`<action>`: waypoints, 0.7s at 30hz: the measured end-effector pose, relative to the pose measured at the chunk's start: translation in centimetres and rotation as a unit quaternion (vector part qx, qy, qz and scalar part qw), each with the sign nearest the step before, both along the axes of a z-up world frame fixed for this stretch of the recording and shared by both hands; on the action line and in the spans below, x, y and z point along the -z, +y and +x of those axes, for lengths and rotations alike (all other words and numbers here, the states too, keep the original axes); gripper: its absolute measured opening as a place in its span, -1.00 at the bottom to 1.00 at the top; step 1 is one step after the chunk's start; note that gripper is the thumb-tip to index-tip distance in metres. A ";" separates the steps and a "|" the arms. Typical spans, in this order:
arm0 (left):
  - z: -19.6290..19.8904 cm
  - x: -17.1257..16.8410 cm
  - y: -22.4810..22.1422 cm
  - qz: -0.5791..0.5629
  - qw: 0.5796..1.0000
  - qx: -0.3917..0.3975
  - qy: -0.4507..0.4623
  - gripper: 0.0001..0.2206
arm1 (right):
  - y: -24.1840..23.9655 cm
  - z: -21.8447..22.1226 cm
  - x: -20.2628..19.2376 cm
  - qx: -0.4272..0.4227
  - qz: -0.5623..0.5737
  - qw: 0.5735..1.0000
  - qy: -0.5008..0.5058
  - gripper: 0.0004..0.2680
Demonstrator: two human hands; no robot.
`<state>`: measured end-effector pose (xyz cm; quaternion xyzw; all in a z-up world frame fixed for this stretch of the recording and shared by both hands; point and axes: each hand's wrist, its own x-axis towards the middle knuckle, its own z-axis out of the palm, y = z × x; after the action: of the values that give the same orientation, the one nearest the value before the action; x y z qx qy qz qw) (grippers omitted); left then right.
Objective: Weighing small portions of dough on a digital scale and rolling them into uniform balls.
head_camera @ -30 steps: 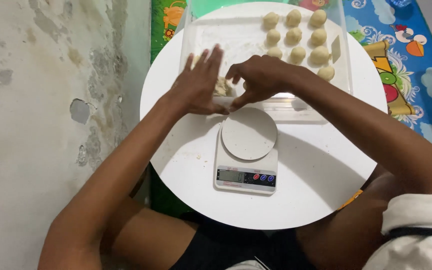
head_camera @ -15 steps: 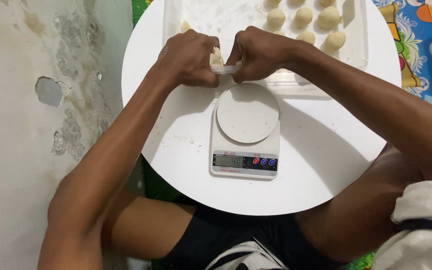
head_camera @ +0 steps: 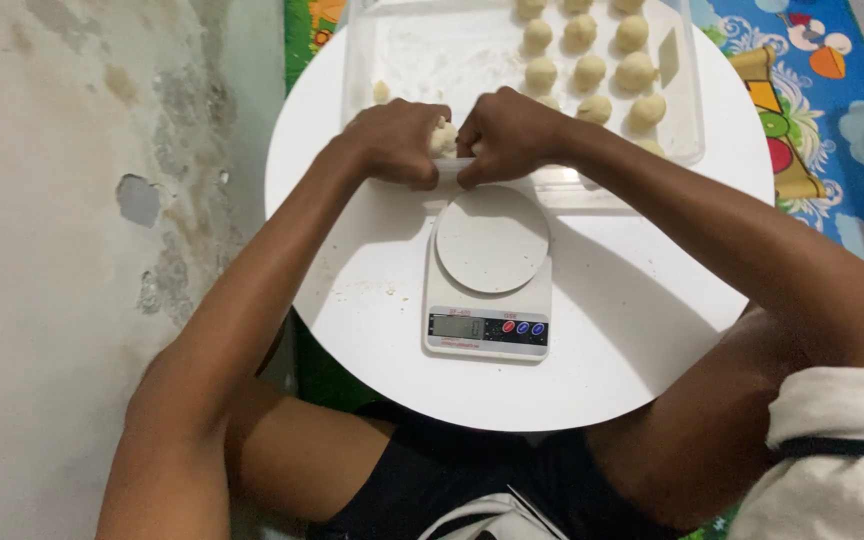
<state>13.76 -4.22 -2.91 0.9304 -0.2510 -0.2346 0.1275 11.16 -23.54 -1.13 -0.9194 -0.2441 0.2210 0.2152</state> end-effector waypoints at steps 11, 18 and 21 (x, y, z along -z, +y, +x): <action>-1.5 1.3 1.8 -0.034 0.965 0.070 -0.249 0.11 | 0.0 -2.5 0.0 -0.079 0.041 0.960 -0.264 -0.54; -1.4 3.3 3.2 0.001 0.972 0.105 -0.208 -0.18 | 0.3 0.4 1.4 -0.059 -0.109 0.989 -0.082 -0.59; -1.3 2.7 2.4 0.023 0.964 0.105 -0.243 -0.36 | 0.6 1.1 1.1 -0.106 -0.074 0.987 -0.091 -0.76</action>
<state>12.49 -1.82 -5.65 0.9306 -0.3653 -0.0196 0.0158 12.25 -22.93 -2.24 -0.9181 -0.3413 0.1756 0.0985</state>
